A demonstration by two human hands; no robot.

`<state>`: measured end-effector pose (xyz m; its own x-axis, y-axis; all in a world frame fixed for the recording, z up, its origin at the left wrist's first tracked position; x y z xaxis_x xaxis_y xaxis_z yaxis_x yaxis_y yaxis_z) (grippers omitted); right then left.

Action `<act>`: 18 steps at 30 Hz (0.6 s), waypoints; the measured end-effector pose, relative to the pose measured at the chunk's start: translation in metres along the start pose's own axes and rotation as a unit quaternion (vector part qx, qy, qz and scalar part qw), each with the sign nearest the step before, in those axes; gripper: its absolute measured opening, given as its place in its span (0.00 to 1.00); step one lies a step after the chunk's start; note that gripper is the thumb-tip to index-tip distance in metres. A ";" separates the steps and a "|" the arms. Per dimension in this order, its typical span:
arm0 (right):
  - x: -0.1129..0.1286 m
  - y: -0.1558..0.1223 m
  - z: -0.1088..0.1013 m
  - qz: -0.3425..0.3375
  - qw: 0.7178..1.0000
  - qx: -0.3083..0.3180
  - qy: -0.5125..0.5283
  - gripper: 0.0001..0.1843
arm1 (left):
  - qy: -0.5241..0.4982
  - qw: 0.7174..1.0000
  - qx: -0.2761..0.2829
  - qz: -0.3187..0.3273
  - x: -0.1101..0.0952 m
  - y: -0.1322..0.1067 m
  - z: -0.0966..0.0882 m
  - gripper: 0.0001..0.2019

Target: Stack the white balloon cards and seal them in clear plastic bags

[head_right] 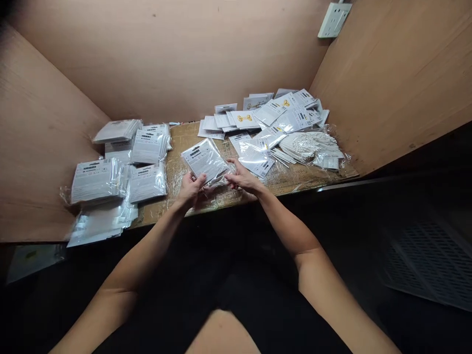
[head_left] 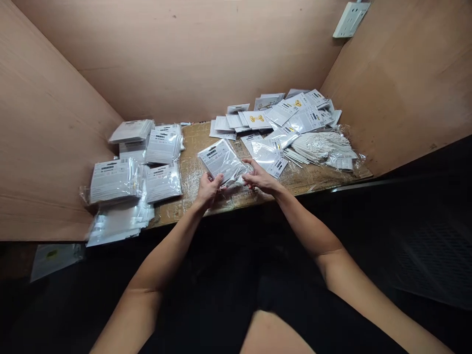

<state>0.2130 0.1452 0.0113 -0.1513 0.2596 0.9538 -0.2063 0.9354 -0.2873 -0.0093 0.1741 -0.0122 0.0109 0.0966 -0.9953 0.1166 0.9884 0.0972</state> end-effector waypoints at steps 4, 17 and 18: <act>-0.022 -0.018 0.011 0.080 0.995 -0.045 0.027 0.35 | 0.320 0.940 0.104 -0.049 -0.010 -0.005 -0.017 0.23; -0.001 -0.083 0.003 -0.065 0.830 -0.341 -0.436 0.21 | 0.534 0.775 0.296 0.160 -0.012 0.073 0.056 0.41; 0.003 -0.080 0.013 -0.095 0.825 -0.318 -0.458 0.18 | 0.539 0.767 0.297 0.184 -0.016 0.068 0.061 0.40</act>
<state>0.2168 0.0677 0.0357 -0.9012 0.0752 0.4268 0.1938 0.9508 0.2417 0.0595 0.2330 0.0104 -0.6388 0.7123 -0.2909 0.7369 0.6751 0.0352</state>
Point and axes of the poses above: each hand's wrist, its own y-axis towards the middle knuckle, its own z-axis out of the palm, x = y × z, the point moved 8 cm from there along y, towards the middle knuckle, and after that the axes turned 11 degrees about z, right-handed, at the moved point
